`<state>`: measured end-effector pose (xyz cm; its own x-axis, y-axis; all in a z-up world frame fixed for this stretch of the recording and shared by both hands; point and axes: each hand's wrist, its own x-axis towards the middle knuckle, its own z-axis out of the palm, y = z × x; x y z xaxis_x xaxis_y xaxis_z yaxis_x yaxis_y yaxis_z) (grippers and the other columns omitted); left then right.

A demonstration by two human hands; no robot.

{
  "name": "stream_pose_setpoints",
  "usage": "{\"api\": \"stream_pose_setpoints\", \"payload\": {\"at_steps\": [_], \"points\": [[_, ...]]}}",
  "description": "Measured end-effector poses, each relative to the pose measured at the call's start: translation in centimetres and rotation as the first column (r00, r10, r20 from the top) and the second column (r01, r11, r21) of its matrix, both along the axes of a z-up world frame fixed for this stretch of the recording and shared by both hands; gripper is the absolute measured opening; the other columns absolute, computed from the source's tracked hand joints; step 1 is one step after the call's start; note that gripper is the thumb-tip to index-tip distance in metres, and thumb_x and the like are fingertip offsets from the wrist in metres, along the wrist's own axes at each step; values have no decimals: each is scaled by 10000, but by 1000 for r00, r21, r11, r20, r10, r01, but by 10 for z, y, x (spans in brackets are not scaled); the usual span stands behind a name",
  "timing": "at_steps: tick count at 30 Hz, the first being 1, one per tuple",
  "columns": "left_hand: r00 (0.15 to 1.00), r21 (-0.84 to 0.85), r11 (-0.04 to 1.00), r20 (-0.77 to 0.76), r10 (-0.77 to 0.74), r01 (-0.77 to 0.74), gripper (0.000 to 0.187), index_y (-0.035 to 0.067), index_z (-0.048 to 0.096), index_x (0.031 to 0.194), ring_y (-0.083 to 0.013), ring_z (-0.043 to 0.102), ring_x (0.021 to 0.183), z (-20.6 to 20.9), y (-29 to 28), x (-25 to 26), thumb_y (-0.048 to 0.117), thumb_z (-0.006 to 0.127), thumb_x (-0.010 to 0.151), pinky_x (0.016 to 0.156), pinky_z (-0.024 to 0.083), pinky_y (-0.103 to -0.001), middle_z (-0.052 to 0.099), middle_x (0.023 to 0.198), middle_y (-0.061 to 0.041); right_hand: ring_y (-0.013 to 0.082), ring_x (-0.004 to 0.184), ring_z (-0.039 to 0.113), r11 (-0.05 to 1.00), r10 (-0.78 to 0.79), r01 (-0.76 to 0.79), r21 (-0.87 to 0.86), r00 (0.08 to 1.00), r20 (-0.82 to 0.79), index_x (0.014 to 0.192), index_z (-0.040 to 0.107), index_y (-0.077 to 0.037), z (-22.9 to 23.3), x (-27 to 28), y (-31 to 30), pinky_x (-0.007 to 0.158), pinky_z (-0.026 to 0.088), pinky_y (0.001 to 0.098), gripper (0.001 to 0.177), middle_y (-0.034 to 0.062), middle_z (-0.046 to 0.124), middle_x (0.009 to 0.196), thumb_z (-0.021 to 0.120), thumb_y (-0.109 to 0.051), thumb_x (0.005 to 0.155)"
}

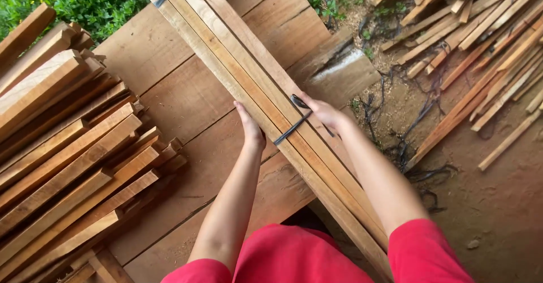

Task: Organizing and stacking wooden planks on a workbench.

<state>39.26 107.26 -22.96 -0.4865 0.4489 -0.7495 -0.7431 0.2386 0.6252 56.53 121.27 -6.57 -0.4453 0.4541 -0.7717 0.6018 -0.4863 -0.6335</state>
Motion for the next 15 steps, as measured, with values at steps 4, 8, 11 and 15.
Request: {"api": "stream_pose_setpoints", "payload": {"at_steps": [4, 8, 11, 15], "points": [[996, 1, 997, 32, 81, -81, 1014, 144, 348, 1619, -341, 439, 1441, -19, 2, -10, 895, 375, 938, 1202, 364, -548, 410, 1585, -193, 415, 1520, 272, 995, -64, 62, -79, 998, -18, 1494, 504, -26, -13, -3, -1, 1263, 219, 530, 965, 283, 385, 1584, 443, -811, 936], [995, -55, 994, 0, 99, -99, 952, 217, 406, 1590, -292, 466, 1435, 11, 5, -8, 893, 378, 921, 1202, 386, -500, 430, 1582, -116, 367, 1530, 262, 986, -103, 84, -148, 986, -130, 1521, 455, 14, -6, 1, -3, 1282, 177, 482, 844, 264, 352, 1606, 428, -669, 1026], [993, -21, 993, 22, 114, -113, 900, 260, 430, 1581, -280, 479, 1437, 37, 0, 14, 879, 343, 934, 1204, 395, -482, 432, 1601, -65, 353, 1531, 274, 981, -120, 102, -165, 988, -100, 1520, 452, 8, 16, 3, -6, 1284, 187, 462, 825, 251, 358, 1608, 447, -644, 1013], [998, -21, 998, 11, 66, -66, 938, 206, 363, 1609, -317, 401, 1481, 62, 2, 17, 864, 295, 945, 1231, 337, -498, 372, 1633, -119, 293, 1521, 307, 973, -103, 92, -212, 994, -45, 1513, 503, -60, -45, 24, -3, 1293, 182, 424, 856, 180, 400, 1600, 479, -727, 976]]}}
